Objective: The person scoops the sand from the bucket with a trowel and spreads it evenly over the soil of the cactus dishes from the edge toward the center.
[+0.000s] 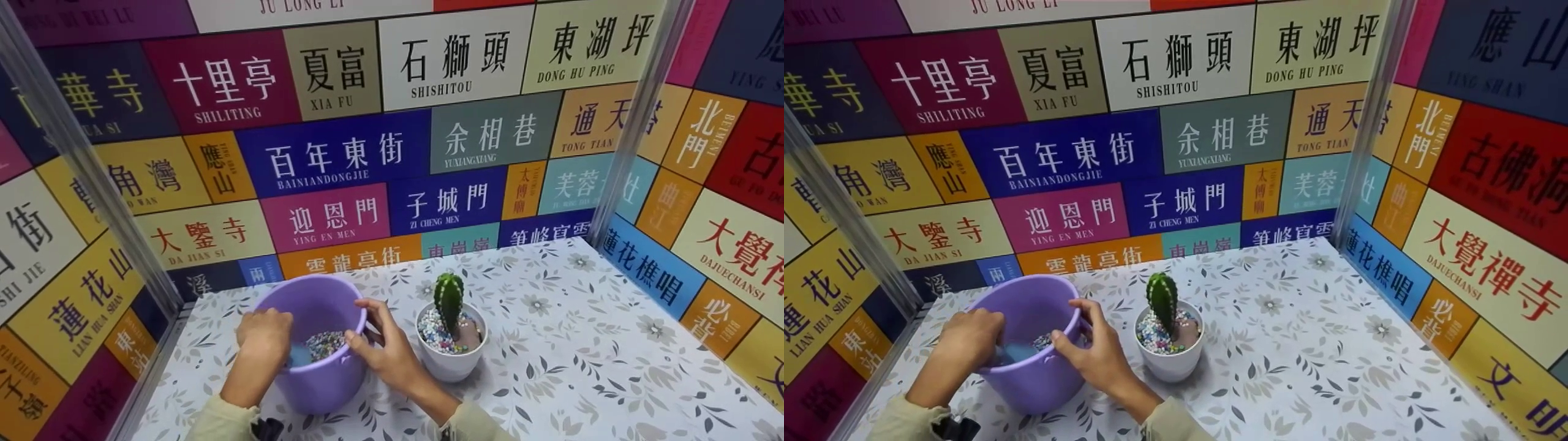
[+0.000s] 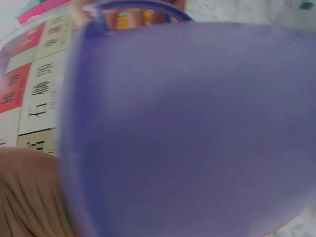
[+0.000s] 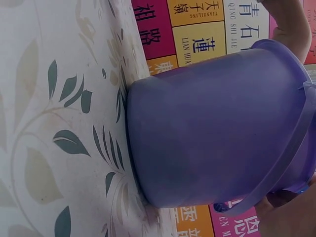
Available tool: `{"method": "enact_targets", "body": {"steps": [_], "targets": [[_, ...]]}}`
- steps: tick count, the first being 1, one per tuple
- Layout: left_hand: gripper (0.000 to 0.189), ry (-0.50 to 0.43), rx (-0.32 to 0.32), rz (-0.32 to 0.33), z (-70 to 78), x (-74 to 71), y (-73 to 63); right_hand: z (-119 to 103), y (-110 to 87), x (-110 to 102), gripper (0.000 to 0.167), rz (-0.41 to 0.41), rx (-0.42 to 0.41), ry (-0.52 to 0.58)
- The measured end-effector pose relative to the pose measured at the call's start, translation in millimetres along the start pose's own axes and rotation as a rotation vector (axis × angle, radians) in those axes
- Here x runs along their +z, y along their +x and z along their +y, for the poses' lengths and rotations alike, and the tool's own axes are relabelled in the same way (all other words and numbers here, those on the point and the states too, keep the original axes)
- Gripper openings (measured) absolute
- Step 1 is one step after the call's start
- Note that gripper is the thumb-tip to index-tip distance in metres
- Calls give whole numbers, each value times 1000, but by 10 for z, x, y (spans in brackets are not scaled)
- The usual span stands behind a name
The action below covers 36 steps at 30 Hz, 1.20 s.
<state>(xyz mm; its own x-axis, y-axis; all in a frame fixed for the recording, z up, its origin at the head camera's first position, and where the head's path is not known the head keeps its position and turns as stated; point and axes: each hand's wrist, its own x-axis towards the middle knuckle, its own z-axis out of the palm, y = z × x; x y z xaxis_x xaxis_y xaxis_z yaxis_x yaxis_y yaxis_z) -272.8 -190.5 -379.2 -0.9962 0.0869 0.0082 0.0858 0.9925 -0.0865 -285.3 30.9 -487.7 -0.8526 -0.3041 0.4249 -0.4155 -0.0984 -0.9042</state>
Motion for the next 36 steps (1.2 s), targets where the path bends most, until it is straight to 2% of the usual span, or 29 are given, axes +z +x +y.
{"method": "enact_targets", "body": {"steps": [5, 7, 11, 14, 20, 26, 32, 36], "targets": [[39, -7, -3, -42, -5, 23, 76, -16, -17, -16, 66, -8, 23, 8], [36, -18, 14, -29, -24, 28, 86, -15, -17, -20, 65, -7, 21, 6], [30, -39, 74, 50, -70, 82, 79, -9, -14, -4, 64, -1, 20, 4], [27, -50, 88, 82, -89, 128, 74, -2, -16, 12, 63, -13, 20, 11], [19, -55, 79, 57, -101, 167, 117, 12, -15, 9, 61, -8, -6, 9], [16, -40, 123, 107, -130, 207, 135, 13, -10, -8, 63, -10, -3, 21], [16, -97, 135, 88, -158, 247, 153, 7, -28, 1, 66, -16, 20, 42], [13, -163, 160, 105, -175, 267, 145, 7, -31, 15, 65, -13, 20, 48]]}}
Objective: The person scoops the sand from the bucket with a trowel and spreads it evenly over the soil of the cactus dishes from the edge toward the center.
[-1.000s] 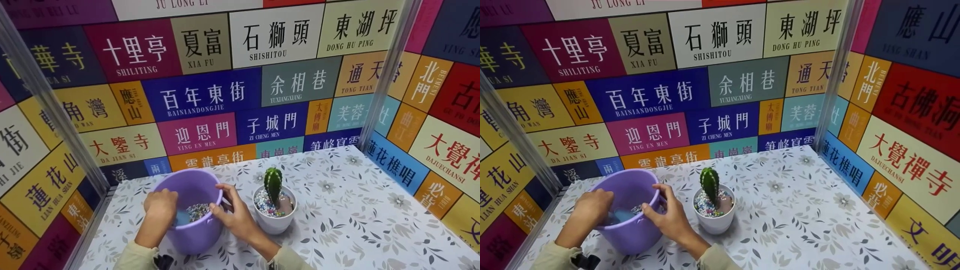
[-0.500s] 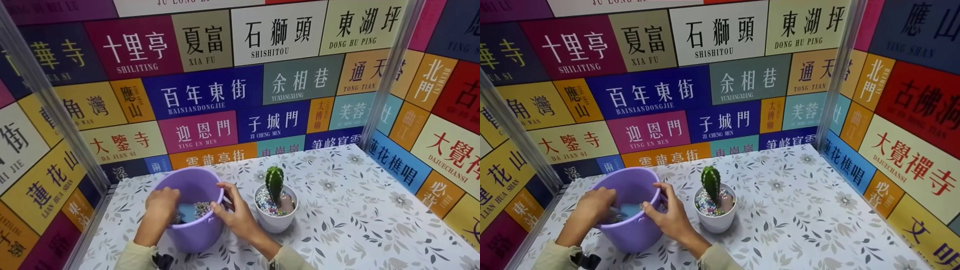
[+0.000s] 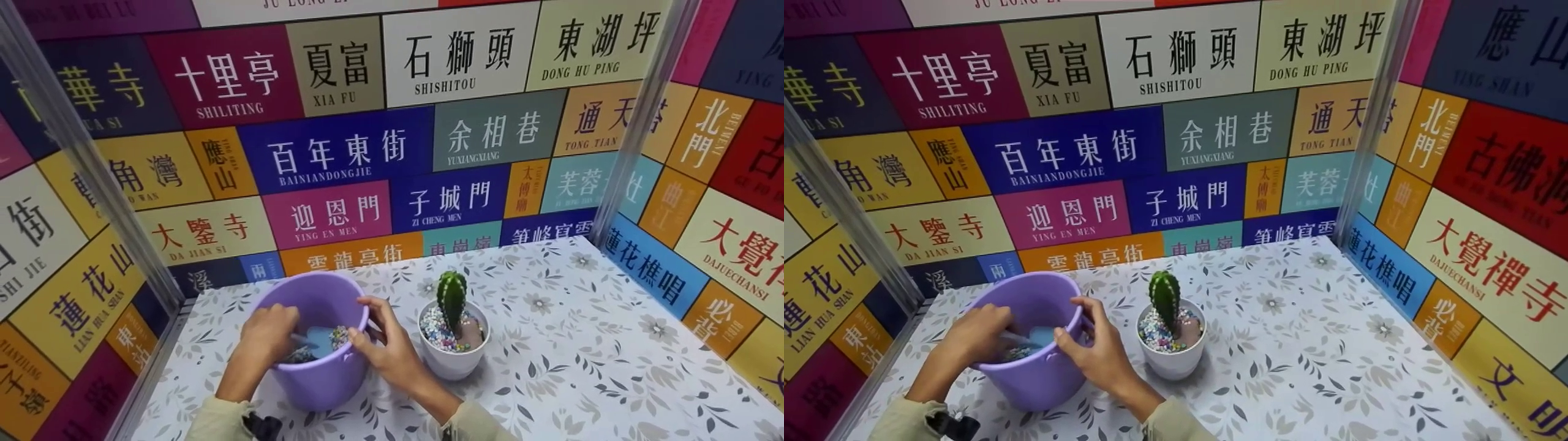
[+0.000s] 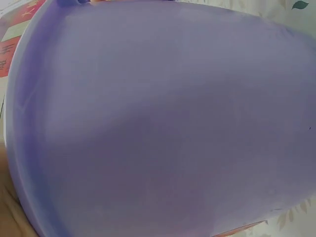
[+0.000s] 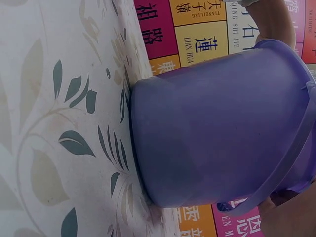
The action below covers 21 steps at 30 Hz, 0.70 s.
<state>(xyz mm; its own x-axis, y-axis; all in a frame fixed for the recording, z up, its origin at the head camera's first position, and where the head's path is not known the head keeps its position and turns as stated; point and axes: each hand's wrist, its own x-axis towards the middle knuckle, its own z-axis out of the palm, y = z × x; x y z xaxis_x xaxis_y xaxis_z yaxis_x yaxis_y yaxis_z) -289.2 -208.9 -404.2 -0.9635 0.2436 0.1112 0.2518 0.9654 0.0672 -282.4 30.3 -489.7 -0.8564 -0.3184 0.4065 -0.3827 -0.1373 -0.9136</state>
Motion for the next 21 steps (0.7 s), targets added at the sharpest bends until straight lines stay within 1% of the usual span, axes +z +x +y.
{"method": "enact_targets", "body": {"steps": [2, 4, 8, 11, 15, 21], "targets": [[10, -42, 7, -10, 5, -5, -3, 7, 4, -1, 65, 2, -2, -1], [8, -73, 8, -35, 6, -13, -4, 17, 8, 0, 65, 0, -1, -4], [6, -104, 11, -78, 6, -35, -5, 28, 9, -4, 64, 2, -1, -11], [6, -118, 17, -96, 0, -35, -1, 35, 12, -8, 61, 7, -14, -16], [6, -128, 21, -100, -7, -34, 2, 40, 22, -9, 58, 12, -36, -14], [7, -174, 38, -83, -28, -45, 1, 27, 21, 0, 60, 18, -35, -13]]}}
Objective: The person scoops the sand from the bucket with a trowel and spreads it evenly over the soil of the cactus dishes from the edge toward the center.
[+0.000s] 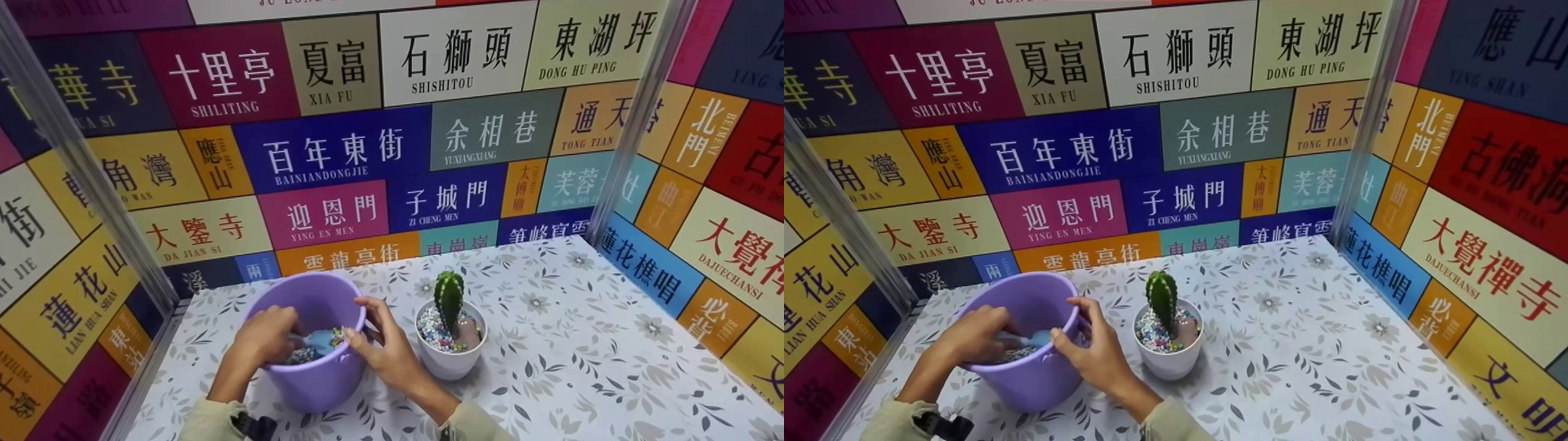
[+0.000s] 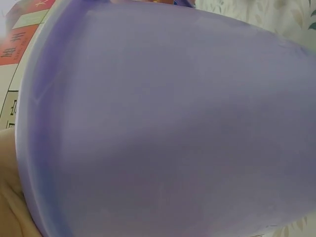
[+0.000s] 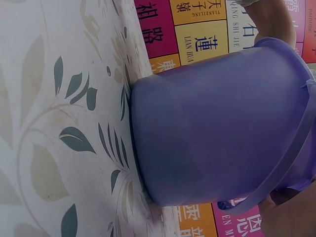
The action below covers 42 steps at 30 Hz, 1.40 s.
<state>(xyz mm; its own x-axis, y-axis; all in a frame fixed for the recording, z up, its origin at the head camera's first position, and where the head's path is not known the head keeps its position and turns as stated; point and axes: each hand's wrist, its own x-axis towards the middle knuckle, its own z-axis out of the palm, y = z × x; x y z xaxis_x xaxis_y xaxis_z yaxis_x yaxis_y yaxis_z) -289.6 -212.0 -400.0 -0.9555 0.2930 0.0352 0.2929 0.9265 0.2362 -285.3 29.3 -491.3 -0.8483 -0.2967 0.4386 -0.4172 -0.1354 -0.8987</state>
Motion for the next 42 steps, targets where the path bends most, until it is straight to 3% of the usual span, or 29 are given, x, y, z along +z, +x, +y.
{"method": "enact_targets", "body": {"steps": [9, 16, 27, 37, 42], "targets": [[6, -53, 71, 2, -49, -69, -53, -24, -9, 25, 60, -13, 8, -1], [6, -119, 56, -10, -96, -131, -87, -19, -5, 44, 61, -16, 4, -10], [11, -185, 55, 27, -170, -176, -157, -29, -8, 26, 62, -21, 0, -28], [14, -254, 34, 111, -175, -195, -234, -40, -20, -8, 65, -25, 19, -36], [15, -229, 52, 166, -180, -187, -266, -38, -34, -47, 70, -28, 28, -47]]}}
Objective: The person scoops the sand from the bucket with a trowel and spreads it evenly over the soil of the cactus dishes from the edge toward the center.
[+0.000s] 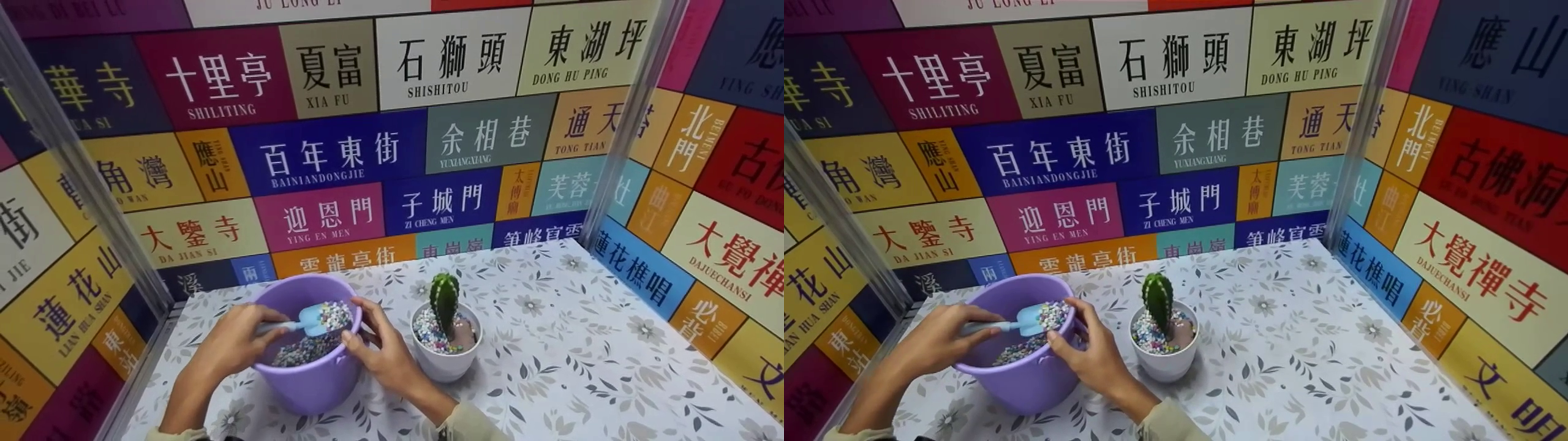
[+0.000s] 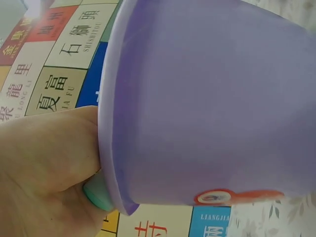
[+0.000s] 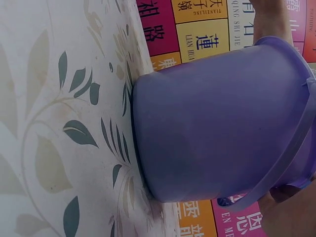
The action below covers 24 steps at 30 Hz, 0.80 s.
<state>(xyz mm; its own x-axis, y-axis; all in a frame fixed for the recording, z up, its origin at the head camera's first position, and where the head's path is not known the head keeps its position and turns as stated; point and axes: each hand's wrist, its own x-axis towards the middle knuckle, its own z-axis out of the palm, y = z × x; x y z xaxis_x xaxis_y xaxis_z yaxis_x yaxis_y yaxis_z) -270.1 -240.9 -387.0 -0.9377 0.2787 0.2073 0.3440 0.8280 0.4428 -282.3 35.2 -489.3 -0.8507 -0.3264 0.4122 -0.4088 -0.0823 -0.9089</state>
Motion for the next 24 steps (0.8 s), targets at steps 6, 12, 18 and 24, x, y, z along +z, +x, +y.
{"method": "enact_targets", "body": {"steps": [6, 12, 18, 24], "targets": [[16, 9, 14, 42, -19, 18, -47, 3, -22, -10, 82, -16, 26, 14], [16, 24, 16, 73, -31, 11, -76, -12, -15, -10, 82, -24, 16, 15], [17, 15, 35, 100, -34, -6, -83, -43, -20, -21, 83, -27, 35, 12], [17, 1, 52, 107, -30, -31, -122, -42, -21, -26, 81, -33, 23, -15]]}}
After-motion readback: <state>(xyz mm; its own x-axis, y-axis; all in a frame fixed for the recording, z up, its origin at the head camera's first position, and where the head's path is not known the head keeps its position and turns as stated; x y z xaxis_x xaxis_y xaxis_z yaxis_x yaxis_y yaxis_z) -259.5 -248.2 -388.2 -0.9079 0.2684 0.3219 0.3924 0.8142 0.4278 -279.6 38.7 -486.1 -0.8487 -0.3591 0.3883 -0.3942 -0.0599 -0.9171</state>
